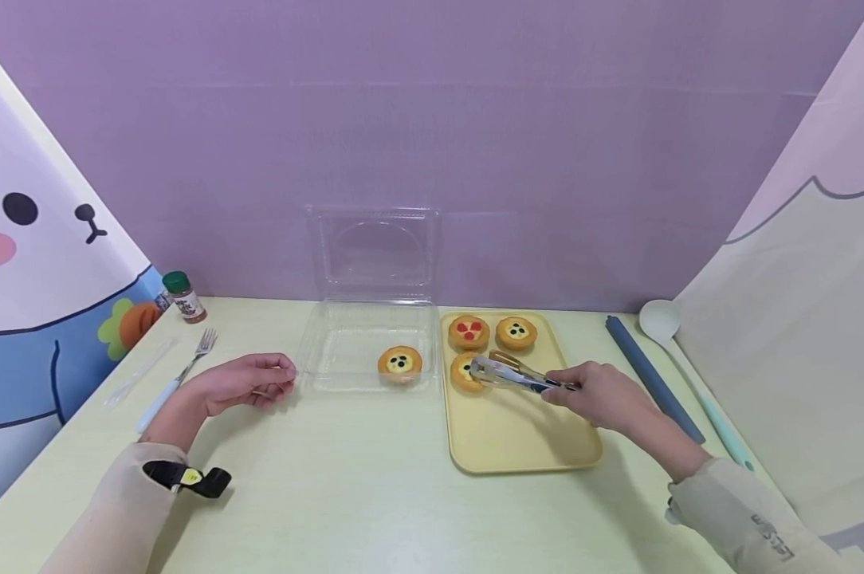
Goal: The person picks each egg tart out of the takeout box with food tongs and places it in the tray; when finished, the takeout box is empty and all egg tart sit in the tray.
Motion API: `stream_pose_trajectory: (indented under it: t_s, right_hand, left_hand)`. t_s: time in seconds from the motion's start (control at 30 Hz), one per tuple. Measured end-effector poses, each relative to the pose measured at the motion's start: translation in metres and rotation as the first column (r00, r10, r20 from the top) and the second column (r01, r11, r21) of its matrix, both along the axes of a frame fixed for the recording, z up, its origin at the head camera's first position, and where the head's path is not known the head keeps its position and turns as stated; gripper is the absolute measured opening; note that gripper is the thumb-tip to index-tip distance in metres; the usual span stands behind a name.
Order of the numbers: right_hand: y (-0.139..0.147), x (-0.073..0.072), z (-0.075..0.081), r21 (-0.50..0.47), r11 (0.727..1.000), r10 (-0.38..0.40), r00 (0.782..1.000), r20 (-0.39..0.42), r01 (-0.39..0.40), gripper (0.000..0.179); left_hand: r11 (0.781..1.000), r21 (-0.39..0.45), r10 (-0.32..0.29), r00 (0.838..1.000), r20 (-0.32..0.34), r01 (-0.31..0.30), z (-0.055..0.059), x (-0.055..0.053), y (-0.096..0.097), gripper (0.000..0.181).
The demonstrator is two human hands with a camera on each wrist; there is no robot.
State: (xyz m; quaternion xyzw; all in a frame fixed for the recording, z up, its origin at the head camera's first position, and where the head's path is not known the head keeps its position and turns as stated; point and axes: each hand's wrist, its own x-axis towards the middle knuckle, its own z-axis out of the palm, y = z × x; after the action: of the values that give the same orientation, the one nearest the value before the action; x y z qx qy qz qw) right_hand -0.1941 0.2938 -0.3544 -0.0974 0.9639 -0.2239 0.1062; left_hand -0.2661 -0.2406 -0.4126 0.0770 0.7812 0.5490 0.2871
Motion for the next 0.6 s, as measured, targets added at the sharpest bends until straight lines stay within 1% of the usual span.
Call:
stream_pose_trajectory:
  t_s: [0.37,0.6]
  right_hand:
    - [-0.0008,0.0,-0.0001,0.008,1.0,-0.018,1.0,0.02,0.018,0.061]
    - [-0.0007,-0.0011,0.0012,0.023,1.0,-0.019,1.0,0.011,0.019,0.064]
  left_hand:
    - [1.0,-0.01,0.003,1.0,-0.006,-0.003,0.0011,0.0004,0.0003,0.031]
    - [1.0,-0.017,-0.001,1.0,-0.018,0.001,0.0018,-0.0002,0.0007,0.032]
